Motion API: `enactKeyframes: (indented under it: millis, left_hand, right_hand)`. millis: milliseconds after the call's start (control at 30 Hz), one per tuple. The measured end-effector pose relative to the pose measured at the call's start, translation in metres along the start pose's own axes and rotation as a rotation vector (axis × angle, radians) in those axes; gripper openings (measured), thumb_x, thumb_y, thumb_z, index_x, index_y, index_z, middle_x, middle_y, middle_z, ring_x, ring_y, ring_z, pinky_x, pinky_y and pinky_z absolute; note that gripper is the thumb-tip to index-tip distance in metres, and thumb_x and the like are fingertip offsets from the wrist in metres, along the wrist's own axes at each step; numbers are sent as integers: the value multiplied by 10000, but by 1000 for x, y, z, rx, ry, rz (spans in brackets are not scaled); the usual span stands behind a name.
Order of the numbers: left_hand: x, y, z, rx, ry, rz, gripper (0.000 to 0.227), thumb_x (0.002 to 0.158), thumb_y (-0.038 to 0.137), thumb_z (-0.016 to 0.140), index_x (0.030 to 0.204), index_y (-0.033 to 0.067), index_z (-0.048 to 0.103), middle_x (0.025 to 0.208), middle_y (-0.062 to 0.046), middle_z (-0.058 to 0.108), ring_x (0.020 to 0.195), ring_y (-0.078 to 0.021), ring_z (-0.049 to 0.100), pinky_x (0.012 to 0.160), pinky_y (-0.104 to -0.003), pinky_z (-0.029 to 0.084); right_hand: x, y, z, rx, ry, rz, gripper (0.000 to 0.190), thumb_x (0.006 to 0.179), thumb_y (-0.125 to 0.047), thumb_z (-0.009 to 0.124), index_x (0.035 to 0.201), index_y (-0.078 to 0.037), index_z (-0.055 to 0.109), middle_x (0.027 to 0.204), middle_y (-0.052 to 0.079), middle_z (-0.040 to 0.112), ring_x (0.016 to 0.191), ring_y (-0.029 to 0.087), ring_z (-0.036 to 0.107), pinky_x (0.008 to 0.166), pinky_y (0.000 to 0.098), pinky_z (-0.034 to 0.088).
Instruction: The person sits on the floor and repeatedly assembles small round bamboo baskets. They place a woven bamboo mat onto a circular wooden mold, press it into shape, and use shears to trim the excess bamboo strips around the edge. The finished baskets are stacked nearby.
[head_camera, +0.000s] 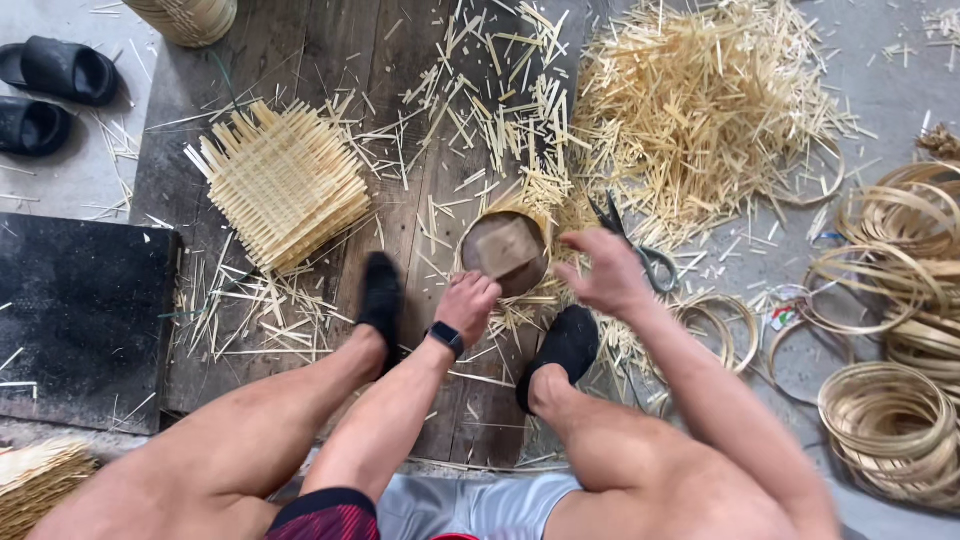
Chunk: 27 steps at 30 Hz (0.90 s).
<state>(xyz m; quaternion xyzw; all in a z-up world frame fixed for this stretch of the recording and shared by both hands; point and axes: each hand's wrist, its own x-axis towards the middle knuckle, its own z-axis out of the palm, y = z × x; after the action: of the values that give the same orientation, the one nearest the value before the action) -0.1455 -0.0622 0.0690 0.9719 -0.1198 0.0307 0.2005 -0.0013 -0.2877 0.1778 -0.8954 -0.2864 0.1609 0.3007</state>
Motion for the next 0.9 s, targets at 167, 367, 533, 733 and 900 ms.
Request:
enactKeyframes:
  millis: [167,367,533,733,900]
  left_hand:
    - [38,-17,-47,-141,222,-159,131,847,115,708,976,98,692,1005,-81,689,1035,-281,640,957,-427,484]
    - [127,-12,-105,118,219,619,215,867,236,735,1039,108,751,1159,-105,691,1147,-289,615,1030,-482,485]
    - [146,10,-136,64,128,882,299,780,280,672,1028,136,760,1174,-103,702,1155,-326,594,1028,-503,479]
    - [148,13,-142,49,181,904,355,785,280,672,1092,125,763,1202,-71,692,1213,-305,571,1037,-518,462]
    - [139,6,-125,55,115,836,283,859,252,701,1107,119,733,1217,-57,693,1246,-283,587,1079,-516,473]
  right_hand:
    - [35,-12,70,-139,14,-322,942,626,-440,873,1382,4,529,1374,235,577,1301,396,512,1110,496,374]
    - [83,-16,95,-501,-304,-302,682,774,-453,692,1333,-83,561,1335,130,542,1324,275,460,1168,464,303]
    - [86,8,96,-493,-380,-104,479,943,-469,558,1304,-155,578,1254,82,569,1243,237,515,1134,430,371]
    - [49,55,165,-335,97,13,513,962,-479,559,1362,-159,546,1309,81,561,1254,240,534,1088,445,443]
    - [54,46,182,45,477,177,543,977,-488,559,1410,-163,519,1355,80,554,1262,242,549,1050,457,503]
